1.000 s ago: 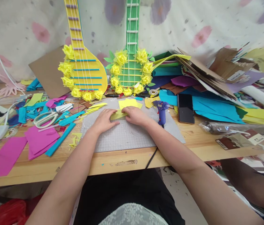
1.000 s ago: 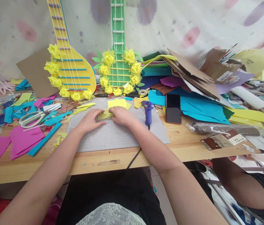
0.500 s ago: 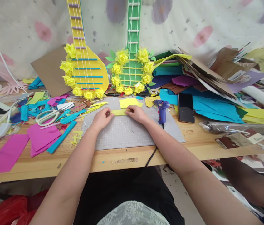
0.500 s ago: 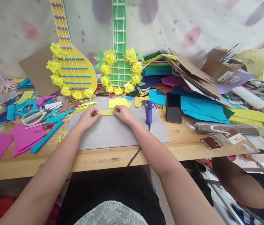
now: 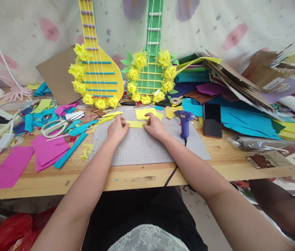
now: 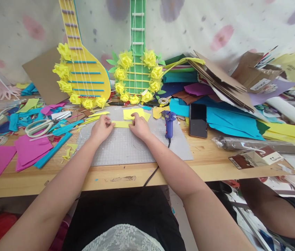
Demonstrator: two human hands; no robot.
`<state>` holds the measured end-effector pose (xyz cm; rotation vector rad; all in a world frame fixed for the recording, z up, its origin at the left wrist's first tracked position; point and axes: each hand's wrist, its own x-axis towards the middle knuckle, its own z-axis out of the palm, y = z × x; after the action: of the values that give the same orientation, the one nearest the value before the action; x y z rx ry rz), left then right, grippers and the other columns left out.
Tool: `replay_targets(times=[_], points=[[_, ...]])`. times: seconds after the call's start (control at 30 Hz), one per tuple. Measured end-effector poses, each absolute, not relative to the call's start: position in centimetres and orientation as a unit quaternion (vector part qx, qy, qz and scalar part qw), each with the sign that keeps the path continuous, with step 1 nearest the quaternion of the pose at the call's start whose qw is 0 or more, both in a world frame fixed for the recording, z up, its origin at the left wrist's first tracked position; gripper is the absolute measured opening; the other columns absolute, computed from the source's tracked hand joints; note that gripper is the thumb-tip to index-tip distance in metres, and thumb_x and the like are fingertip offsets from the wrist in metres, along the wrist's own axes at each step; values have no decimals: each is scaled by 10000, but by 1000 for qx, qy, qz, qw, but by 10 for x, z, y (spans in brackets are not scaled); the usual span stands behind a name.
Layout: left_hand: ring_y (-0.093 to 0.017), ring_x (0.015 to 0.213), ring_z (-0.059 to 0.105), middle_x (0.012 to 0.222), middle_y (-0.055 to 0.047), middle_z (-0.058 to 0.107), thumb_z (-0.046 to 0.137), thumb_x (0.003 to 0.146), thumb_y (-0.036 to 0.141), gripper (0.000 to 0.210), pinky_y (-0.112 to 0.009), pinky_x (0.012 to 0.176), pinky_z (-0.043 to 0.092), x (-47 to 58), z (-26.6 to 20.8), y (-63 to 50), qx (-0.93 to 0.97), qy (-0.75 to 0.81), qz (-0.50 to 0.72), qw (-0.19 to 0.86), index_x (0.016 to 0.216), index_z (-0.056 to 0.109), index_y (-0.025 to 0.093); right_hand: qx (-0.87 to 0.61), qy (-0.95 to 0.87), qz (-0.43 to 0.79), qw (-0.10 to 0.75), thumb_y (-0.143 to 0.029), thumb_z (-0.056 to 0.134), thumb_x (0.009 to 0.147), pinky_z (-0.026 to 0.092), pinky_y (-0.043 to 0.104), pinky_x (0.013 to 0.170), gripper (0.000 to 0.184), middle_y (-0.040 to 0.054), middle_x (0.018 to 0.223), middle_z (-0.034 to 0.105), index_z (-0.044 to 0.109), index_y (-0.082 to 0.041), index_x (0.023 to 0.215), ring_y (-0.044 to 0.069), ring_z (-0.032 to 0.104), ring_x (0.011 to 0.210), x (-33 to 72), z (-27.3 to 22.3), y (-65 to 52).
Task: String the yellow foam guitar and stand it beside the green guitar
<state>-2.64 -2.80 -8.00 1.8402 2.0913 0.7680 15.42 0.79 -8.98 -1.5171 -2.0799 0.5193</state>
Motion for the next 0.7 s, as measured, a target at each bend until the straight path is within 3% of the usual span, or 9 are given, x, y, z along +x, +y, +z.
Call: replay_targets(times=[0.4,0.7], points=[[-240,894,604,809,-62,649,504,782,256,348,-345,729,437,-14,-77,-26,631,736,237,65,1093,374,170,-590,-771,122,206,-206,428,790,394,320,728,308,73,846,616,435,-166,1096,224,534,850,147,-87,4],[-222,909,585,850,-85,617,489,786,245,318,-341,755,442,-13,-78,-26,644,735,208,33,1078,396,159,-602,-776,94,166,-220,397,823,385,329,735,237,124,919,610,411,-158,1052,245,533,890,144,-82,1]])
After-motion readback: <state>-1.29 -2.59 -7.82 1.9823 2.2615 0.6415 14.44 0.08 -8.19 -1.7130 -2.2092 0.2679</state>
